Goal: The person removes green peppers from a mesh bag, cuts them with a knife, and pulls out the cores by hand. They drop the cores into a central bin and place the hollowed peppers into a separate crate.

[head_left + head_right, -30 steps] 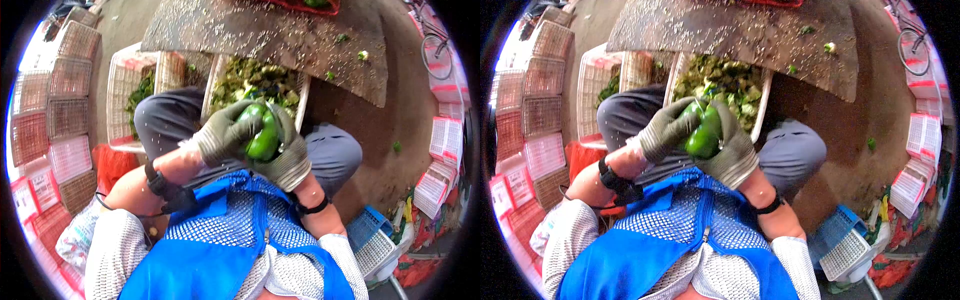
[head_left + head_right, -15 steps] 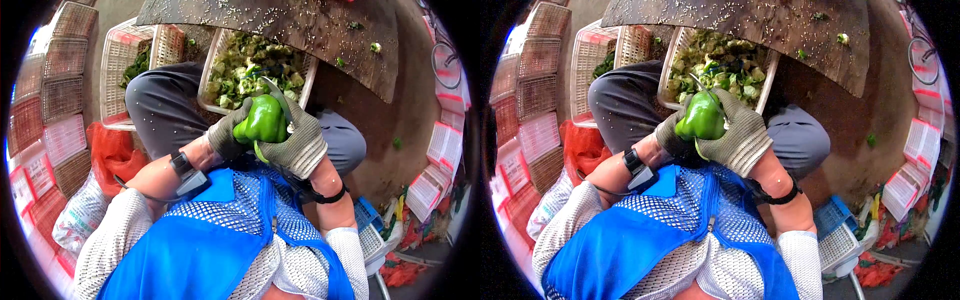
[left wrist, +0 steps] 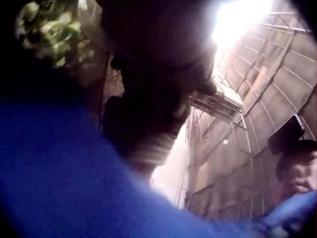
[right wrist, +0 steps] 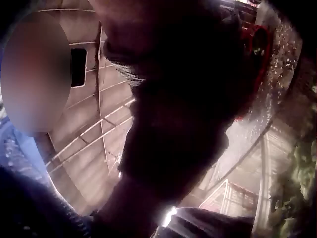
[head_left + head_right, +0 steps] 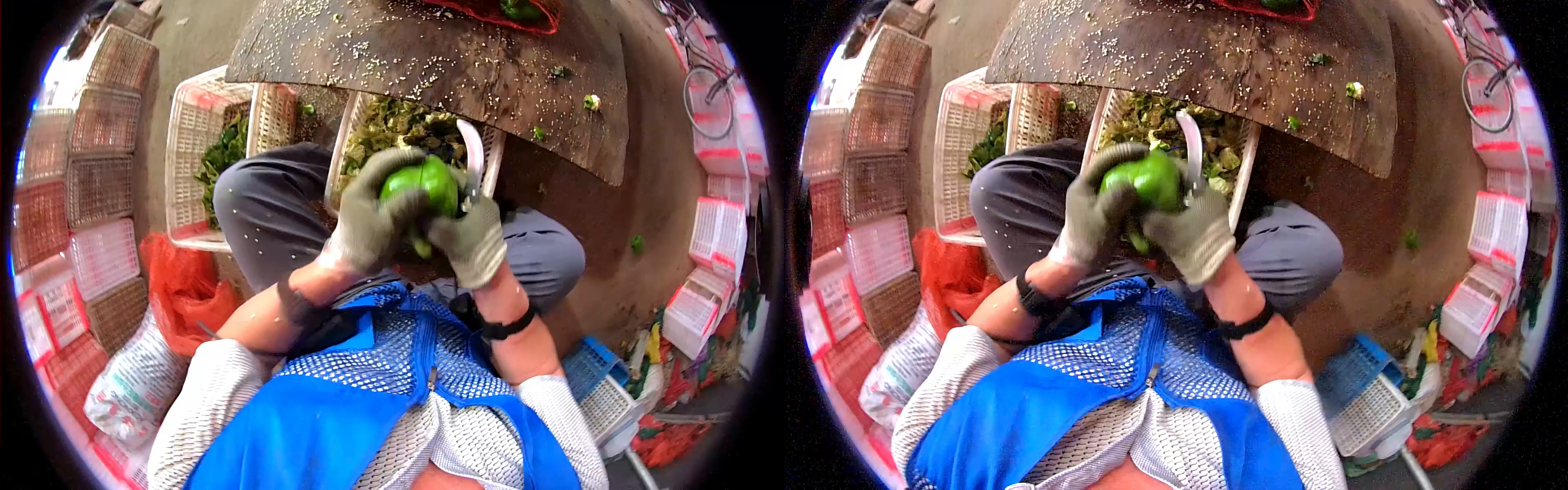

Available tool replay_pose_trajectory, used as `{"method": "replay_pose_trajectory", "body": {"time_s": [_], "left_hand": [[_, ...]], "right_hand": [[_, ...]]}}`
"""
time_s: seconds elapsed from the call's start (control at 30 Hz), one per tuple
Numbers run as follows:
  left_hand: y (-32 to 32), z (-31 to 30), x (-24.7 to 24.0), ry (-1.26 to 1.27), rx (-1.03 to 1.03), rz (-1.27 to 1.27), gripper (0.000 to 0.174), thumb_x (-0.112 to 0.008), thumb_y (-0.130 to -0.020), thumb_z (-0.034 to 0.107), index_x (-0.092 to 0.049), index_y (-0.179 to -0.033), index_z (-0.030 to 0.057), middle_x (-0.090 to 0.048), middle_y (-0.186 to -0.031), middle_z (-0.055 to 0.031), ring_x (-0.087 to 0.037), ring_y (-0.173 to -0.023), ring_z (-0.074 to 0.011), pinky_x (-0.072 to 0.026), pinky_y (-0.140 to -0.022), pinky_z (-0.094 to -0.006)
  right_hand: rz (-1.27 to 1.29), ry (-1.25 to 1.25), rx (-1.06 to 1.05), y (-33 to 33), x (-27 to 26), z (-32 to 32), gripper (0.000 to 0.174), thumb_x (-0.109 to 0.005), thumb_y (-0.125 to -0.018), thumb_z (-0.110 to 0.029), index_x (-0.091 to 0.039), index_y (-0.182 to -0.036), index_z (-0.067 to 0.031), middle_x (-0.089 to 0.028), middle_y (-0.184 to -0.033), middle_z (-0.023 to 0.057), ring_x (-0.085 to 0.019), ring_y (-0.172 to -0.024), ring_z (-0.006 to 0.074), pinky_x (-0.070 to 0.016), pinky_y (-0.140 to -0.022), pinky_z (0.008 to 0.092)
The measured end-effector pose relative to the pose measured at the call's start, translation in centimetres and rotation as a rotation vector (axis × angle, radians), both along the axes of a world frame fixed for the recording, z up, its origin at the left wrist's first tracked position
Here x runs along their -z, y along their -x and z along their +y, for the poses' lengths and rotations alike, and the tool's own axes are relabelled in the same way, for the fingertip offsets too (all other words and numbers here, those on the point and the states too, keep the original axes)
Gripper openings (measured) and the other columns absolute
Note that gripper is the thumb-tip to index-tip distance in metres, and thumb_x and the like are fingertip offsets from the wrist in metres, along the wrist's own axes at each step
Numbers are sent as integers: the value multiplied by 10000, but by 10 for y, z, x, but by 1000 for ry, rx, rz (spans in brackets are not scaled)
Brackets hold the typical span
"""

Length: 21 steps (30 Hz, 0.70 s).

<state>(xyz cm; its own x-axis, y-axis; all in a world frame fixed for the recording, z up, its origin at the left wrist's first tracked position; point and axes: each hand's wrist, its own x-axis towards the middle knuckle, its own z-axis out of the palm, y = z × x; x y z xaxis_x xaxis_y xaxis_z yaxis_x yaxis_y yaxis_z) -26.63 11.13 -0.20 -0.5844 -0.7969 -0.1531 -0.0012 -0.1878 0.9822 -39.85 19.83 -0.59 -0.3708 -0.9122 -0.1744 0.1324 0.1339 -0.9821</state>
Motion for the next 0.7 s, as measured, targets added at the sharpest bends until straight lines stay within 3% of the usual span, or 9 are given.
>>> {"method": "replay_pose_trajectory", "body": {"time_s": [0.1,0.23,0.33,0.43,0.47,0.5,0.57,0.6,0.7], "left_hand": [[17,-25,18,-39,-112,116,601,-593,-924,569,-601,-1191,31,-652,-1084,-71,-613,-1014,-154,-512,-882,-306],[30,-34,-5,-895,-189,584,467,-524,-977,530,-565,-1089,78,-660,-1016,-116,-666,-876,-267,-568,-826,-424],[30,-44,0,-1058,-67,586,490,-524,-957,571,-562,-1063,94,-665,-1029,-128,-671,-903,-295,-570,-849,-457],[35,-53,34,-988,-156,584,492,-534,-948,577,-563,-1078,103,-674,-1023,-129,-676,-918,-289,-572,-855,-455],[36,-55,36,-1012,-133,625,550,-529,-925,612,-587,-1085,88,-682,-1025,-140,-682,-925,-296,-576,-850,-456],[37,-57,38,-1036,-109,664,610,-525,-902,647,-611,-1092,74,-691,-1027,-151,-689,-932,-303,-580,-845,-457],[36,-64,46,-1049,-1,809,649,-518,-890,667,-643,-1092,62,-705,-1016,-162,-694,-945,-312,-584,-839,-463],[39,-59,16,-1042,-126,715,579,-539,-911,623,-606,-1019,58,-703,-931,-169,-704,-810,-310,-605,-751,-452],[10,-80,11,-989,139,716,781,-478,-861,744,-631,-1079,9,-711,-955,-147,-716,-803,-255,-613,-595,-362]], "right_hand": [[41,-38,124,-5,-14,-29,389,-729,-778,-153,-638,-1128,-11,-681,-973,24,-620,-856,80,-527,-754,252],[276,34,206,-17,-21,-40,566,-775,-715,-143,-573,-1226,-9,-675,-981,53,-634,-877,115,-526,-809,277],[365,65,210,-16,-18,-41,619,-784,-706,-162,-555,-1260,-4,-676,-994,69,-643,-903,129,-525,-835,283],[387,35,259,-13,-31,-38,679,-837,-653,-280,-564,-1219,-22,-674,-1050,137,-667,-924,244,-534,-850,352],[434,38,254,-11,-31,-35,666,-823,-665,-251,-560,-1232,-19,-677,-1073,133,-668,-945,231,-533,-866,346],[138,95,180,-8,-36,-32,661,-812,-678,-216,-554,-1252,-17,-678,-1092,122,-668,-974,203,-529,-882,330],[270,171,203,-11,-36,-33,628,-791,-694,-180,-555,-1251,-11,-677,-1099,106,-664,-990,180,-524,-889,309],[221,160,174,-11,-40,-30,601,-772,-704,-157,-561,-1247,-7,-676,-1090,107,-661,-994,175,-516,-900,300],[-27,-44,45,-3,-47,-9,531,-694,-769,-197,-571,-1241,11,-676,-1088,109,-661,-984,188,-516,-895,309]]}}
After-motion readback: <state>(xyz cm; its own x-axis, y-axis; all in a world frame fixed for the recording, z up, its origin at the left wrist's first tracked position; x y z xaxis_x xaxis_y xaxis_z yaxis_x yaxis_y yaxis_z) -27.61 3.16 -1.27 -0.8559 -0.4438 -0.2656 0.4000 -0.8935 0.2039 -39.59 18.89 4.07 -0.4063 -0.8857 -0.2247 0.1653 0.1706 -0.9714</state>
